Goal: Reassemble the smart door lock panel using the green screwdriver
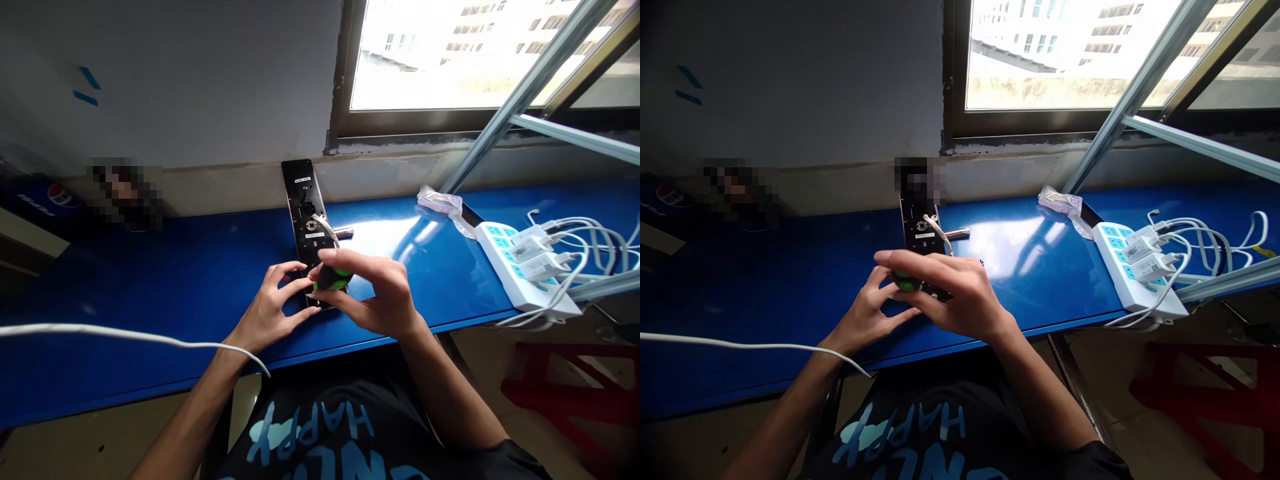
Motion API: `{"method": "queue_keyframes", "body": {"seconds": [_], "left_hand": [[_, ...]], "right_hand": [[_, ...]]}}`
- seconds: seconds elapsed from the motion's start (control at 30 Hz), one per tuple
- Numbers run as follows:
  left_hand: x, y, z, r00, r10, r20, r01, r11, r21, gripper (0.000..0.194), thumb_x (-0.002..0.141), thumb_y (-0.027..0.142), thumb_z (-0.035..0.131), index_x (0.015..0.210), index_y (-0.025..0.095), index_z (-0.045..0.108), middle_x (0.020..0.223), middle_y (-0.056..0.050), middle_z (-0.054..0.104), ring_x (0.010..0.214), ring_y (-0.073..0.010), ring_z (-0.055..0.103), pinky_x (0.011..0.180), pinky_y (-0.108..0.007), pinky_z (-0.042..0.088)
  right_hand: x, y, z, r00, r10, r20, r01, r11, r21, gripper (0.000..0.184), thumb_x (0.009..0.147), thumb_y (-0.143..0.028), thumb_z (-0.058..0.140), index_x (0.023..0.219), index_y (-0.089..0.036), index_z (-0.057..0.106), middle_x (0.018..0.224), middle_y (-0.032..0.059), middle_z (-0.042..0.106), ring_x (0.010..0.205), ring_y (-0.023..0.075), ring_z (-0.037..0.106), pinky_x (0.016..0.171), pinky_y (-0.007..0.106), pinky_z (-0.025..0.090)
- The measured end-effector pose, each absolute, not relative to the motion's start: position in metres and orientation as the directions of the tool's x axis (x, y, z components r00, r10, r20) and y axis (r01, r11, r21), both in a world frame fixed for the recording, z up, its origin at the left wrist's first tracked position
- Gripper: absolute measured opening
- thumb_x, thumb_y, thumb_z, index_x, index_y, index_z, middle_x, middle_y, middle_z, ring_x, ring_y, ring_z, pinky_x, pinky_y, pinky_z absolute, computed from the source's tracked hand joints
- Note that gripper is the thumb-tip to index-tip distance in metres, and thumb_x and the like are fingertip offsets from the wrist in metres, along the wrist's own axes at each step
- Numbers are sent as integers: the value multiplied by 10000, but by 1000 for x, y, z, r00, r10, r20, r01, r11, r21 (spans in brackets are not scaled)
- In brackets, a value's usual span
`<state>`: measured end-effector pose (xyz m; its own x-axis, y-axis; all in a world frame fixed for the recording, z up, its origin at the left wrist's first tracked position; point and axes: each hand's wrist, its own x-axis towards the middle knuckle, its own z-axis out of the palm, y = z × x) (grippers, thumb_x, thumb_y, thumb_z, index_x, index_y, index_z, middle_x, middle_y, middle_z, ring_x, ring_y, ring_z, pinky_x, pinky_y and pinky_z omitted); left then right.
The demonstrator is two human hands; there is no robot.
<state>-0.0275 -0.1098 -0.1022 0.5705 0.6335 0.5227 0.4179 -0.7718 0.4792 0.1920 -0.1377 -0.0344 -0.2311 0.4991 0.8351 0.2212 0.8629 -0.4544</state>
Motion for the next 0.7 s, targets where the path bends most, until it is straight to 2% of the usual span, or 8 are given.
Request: {"method": "queue_keyframes", "body": {"seconds": [0.1, 0.17, 0.3, 0.37, 0.43, 0.5, 0.63, 0.7], "left_hand": [[-21, -111, -82, 638, 592, 492, 379, -798, 469, 505, 914, 280, 782, 1388, 284, 608, 1486, -101, 510, 1423, -340, 436, 1172, -577, 467], [-12, -110, -67, 664, 572, 482, 343, -806, 483, 485, 953, 220, 705, 1422, 274, 596, 1482, -101, 520, 1437, -321, 438, 1209, -565, 434], [16, -94, -42, 643, 562, 521, 343, -819, 460, 368, 1027, 185, 578, 1389, 222, 636, 1417, -116, 580, 1346, -272, 544, 1128, -473, 521], [34, -80, -35, 713, 503, 489, 350, -859, 373, 324, 1035, 191, 566, 1343, 178, 666, 1383, -133, 617, 1334, -284, 550, 1134, -495, 513], [52, -67, -32, 809, 416, 415, 339, -908, 247, 273, 1031, 203, 579, 1266, 155, 708, 1278, -130, 693, 1294, -309, 565, 1102, -534, 523], [69, -56, -33, 868, 372, 330, 340, -928, 153, 253, 1021, 179, 585, 1221, 149, 737, 1206, -127, 735, 1257, -318, 588, 1044, -518, 554], [100, -43, -43, 923, 354, 152, 359, -933, -5, 265, 1002, 118, 567, 1140, 158, 789, 1239, -146, 739, 1277, -346, 593, 1028, -507, 546], [109, -40, -48, 927, 359, 110, 366, -929, -51, 263, 1003, 122, 561, 1112, 146, 799, 1238, -160, 737, 1278, -360, 597, 1021, -512, 545]], "right_hand": [[205, -135, -37, -57, 521, 851, 200, 841, -502, 725, 845, -56, 804, 1470, -327, 557, 1121, 15, 794, 923, 203, 808, 816, 371, 720], [219, -132, -36, 73, 491, 868, 235, 837, -494, 725, 835, -69, 813, 1457, -338, 555, 1084, 7, 780, 895, 218, 808, 823, 411, 728], [254, -130, -37, 195, 380, 904, 453, 783, -427, 686, 830, -79, 809, 1425, -332, 580, 1286, 52, 711, 890, 232, 810, 797, 431, 734], [270, -131, -42, 177, 384, 906, 559, 719, -414, 691, 820, -89, 818, 1426, -329, 586, 1297, 57, 710, 876, 238, 813, 762, 425, 734], [283, -133, -51, 172, 425, 889, 641, 637, -429, 696, 819, -109, 825, 1436, -322, 581, 1189, 40, 754, 908, 253, 814, 784, 432, 729], [291, -135, -61, 167, 467, 868, 682, 581, -444, 687, 836, -133, 815, 1447, -327, 570, 1146, 24, 779, 923, 247, 814, 797, 426, 724], [294, -134, -73, 194, 482, 854, 683, 559, -470, 653, 857, -139, 791, 1442, -321, 566, 1134, 21, 787, 939, 235, 812, 805, 413, 716], [293, -132, -76, 204, 475, 856, 661, 578, -479, 644, 859, -130, 784, 1437, -314, 566, 1141, 26, 782, 948, 234, 811, 809, 409, 714]]}}
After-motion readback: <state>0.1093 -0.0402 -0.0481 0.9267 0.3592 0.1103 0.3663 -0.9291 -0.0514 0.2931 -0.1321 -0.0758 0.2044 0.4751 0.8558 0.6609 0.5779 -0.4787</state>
